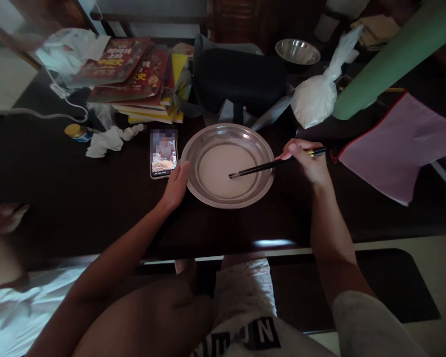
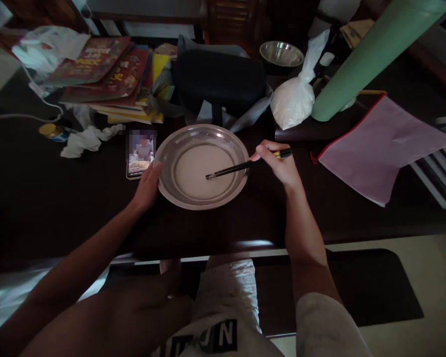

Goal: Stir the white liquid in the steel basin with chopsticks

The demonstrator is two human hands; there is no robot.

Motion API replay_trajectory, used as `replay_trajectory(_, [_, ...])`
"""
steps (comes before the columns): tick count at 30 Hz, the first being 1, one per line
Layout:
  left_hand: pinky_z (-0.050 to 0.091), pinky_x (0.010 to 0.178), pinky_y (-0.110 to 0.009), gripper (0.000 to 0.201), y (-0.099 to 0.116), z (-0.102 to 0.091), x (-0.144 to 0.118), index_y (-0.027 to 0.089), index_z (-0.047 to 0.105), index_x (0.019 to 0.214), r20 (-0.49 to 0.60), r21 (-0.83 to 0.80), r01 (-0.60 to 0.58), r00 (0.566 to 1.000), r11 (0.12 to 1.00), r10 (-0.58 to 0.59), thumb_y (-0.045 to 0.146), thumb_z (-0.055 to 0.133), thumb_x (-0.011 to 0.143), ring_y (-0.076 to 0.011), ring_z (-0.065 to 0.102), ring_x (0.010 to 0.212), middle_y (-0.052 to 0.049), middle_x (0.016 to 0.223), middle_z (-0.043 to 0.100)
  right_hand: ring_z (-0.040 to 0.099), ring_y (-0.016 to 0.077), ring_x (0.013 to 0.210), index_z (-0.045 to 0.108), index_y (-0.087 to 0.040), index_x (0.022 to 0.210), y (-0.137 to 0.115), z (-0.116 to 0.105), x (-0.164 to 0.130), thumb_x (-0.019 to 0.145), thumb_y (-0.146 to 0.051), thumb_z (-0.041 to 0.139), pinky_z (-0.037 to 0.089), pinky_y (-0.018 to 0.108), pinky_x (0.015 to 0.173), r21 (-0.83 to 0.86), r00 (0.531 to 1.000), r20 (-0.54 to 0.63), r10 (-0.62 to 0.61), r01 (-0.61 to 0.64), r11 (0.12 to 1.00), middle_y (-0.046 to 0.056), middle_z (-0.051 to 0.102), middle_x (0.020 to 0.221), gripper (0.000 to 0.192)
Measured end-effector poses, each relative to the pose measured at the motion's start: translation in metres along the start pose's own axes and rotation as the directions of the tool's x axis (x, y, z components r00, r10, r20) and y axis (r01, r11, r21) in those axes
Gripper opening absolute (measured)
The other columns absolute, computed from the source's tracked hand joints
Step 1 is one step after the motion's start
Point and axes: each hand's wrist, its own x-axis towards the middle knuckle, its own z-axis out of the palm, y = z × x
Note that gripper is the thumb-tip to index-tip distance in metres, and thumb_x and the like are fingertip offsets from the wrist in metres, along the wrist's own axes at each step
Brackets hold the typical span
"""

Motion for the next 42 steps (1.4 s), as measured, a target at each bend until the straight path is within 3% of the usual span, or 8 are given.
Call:
replay_trajectory(4, [0.048, 0.111, -0.048, 0.058, -0.0026, -0.0002, 0.0006, 0.019, 0.066, 0.117, -0.002, 0.002, -0.013, 1.000, 1.000, 0.013, 0.068, 0.049, 0.091, -0.0328, 0.060, 0.128, -0.012, 0.122, 0.072, 0.070, 0.0182, 0.081, 0.078, -0.030, 0.075, -0.0007, 0.0022, 0.0004, 0.085, -0.055, 0.070, 0.054, 0.037, 0.080, -0.051, 0.994, 0.109, -0.006, 0.012, 0.999, 0.000, 0.075, 0.078, 0.029])
replay_trajectory(9, [0.051, 0.108, -0.049, 0.055, -0.0010, -0.0006, 0.0002, 0.019, 0.067, 0.117, 0.007, 0.018, -0.013, 1.000, 1.000, 0.013, 0.065, 0.047, 0.093, -0.0324, 0.063, 0.123, -0.012, 0.117, 0.073, 0.069, 0.0171, 0.069, 0.076, -0.029, 0.067, -0.0005, -0.0015, -0.0003, 0.087, -0.054, 0.068, 0.055, 0.037, 0.074, -0.007, 0.999, -0.035, -0.013, 0.013, 1.000, -0.001, 0.069, 0.068, 0.032])
replay_trajectory(14, [0.047, 0.113, -0.049, 0.056, 0.0008, -0.0003, -0.0003, 0.019, 0.067, 0.117, -0.001, 0.003, 0.006, 1.000, 1.000, -0.006, 0.066, 0.049, 0.092, -0.0328, 0.061, 0.127, -0.011, 0.124, 0.072, 0.070, 0.0170, 0.078, 0.079, -0.030, 0.074, -0.0008, 0.0021, -0.0003, 0.087, -0.051, 0.070, 0.054, 0.035, 0.078, -0.018, 0.994, 0.108, -0.005, 0.007, 1.000, -0.001, 0.074, 0.076, 0.025])
replay_trajectory(20, [0.048, 0.111, -0.050, 0.058, 0.0006, -0.0001, 0.0001, 0.019, 0.067, 0.115, 0.002, 0.008, 0.006, 1.000, 1.000, -0.006, 0.068, 0.049, 0.090, -0.0329, 0.062, 0.124, -0.012, 0.125, 0.072, 0.068, 0.0154, 0.071, 0.078, -0.030, 0.070, 0.0010, -0.0011, -0.0003, 0.089, -0.047, 0.068, 0.053, 0.034, 0.075, 0.009, 0.999, -0.027, -0.027, 0.027, 1.000, -0.002, 0.070, 0.069, 0.027])
replay_trajectory(25, [0.047, 0.112, -0.049, 0.058, 0.0004, 0.0002, 0.0001, 0.019, 0.067, 0.116, -0.009, 0.000, 0.001, 1.000, 1.000, -0.001, 0.067, 0.050, 0.090, -0.0321, 0.062, 0.124, -0.012, 0.125, 0.071, 0.071, 0.0169, 0.080, 0.078, -0.030, 0.075, -0.0012, 0.0022, -0.0004, 0.087, -0.050, 0.070, 0.054, 0.035, 0.078, -0.029, 0.993, 0.114, -0.008, 0.012, 1.000, -0.001, 0.075, 0.078, 0.025])
replay_trajectory(30, [0.047, 0.112, -0.049, 0.056, -0.0002, 0.0004, -0.0004, 0.018, 0.066, 0.117, -0.004, -0.017, 0.014, 1.000, 1.000, -0.014, 0.064, 0.051, 0.091, -0.0310, 0.063, 0.122, -0.011, 0.123, 0.072, 0.069, 0.0151, 0.072, 0.077, -0.028, 0.070, -0.0008, -0.0010, -0.0007, 0.088, -0.049, 0.069, 0.054, 0.033, 0.074, 0.005, 1.000, -0.021, -0.019, 0.019, 1.000, -0.002, 0.071, 0.069, 0.029])
replay_trajectory(36, [0.047, 0.111, -0.050, 0.060, -0.0028, 0.0004, 0.0008, 0.017, 0.066, 0.116, -0.010, -0.018, 0.002, 1.000, 1.000, -0.002, 0.068, 0.051, 0.089, -0.0317, 0.064, 0.120, -0.012, 0.121, 0.072, 0.071, 0.0157, 0.080, 0.079, -0.029, 0.076, 0.0004, 0.0023, -0.0004, 0.087, -0.049, 0.070, 0.054, 0.033, 0.079, -0.016, 0.994, 0.112, -0.019, 0.021, 1.000, -0.001, 0.075, 0.078, 0.025])
replay_trajectory(42, [0.050, 0.108, -0.050, 0.061, 0.0023, -0.0008, -0.0007, 0.018, 0.066, 0.116, 0.003, 0.040, -0.013, 1.000, 0.999, 0.013, 0.070, 0.048, 0.091, -0.0331, 0.062, 0.123, -0.012, 0.119, 0.073, 0.069, 0.0141, 0.067, 0.076, -0.027, 0.067, -0.0005, -0.0009, -0.0006, 0.089, -0.048, 0.068, 0.055, 0.032, 0.072, 0.036, 1.000, -0.006, -0.012, 0.013, 0.999, -0.002, 0.069, 0.067, 0.032])
